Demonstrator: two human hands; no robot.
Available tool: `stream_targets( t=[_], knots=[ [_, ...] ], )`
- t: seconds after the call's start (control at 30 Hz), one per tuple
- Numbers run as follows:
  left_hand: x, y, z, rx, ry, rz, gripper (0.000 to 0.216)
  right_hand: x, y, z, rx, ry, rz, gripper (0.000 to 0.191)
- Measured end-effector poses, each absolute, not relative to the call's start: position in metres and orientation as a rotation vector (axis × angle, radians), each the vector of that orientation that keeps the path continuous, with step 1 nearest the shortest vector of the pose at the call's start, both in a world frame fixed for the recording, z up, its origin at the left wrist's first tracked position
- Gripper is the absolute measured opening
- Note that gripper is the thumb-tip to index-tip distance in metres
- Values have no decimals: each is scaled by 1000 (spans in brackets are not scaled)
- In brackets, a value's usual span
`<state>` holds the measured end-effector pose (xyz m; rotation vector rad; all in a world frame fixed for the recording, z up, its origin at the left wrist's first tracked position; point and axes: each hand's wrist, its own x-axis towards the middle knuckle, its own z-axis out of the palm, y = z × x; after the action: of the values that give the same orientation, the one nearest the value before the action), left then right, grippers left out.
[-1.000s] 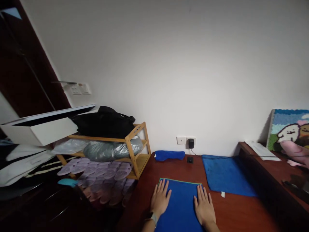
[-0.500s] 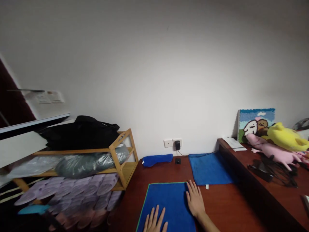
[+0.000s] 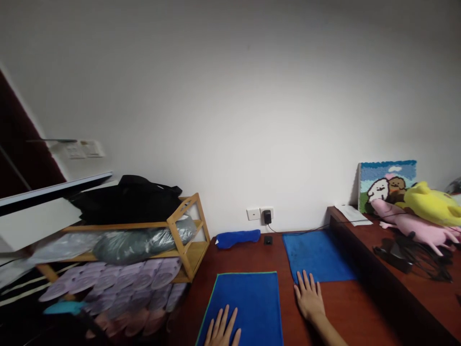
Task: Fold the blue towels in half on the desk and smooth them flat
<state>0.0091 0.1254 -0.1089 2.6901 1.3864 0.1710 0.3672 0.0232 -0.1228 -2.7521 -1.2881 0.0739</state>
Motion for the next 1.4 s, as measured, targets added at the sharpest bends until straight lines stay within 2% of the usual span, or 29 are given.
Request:
stream_targets(
  t=[0.3,0.47,0.6,0.77,0.93,1.13,1.23,1.4],
  knots=[
    [11,102,-90,2748,1402,222,57,333,-10,-99,-2731,-1265,225,67],
    [14,95,-80,2740,1422,194,58,292,3,-78,-2511,-1422,160,65],
    [11,94,-90,2754,1426,214,58,264,39,-70,-2443,-1448,294,67],
    [5,100,-112,2766,1447,243,57,262,66,-80,-2469,-1455,297,67],
    [62,112,-95,2836,1225,447,55,265,64,-93,-2432,-1476,224,66],
    [149,140,-89,2790,1081,292,55,267,69,-101,-2441,-1499,243,66],
    [132,161,-99,2784,1167,295,56,268,72,-108,-2441,-1480,208,65],
    [42,209,-94,2683,1560,218,60,268,73,-110,-2450,-1491,200,66]
  ],
)
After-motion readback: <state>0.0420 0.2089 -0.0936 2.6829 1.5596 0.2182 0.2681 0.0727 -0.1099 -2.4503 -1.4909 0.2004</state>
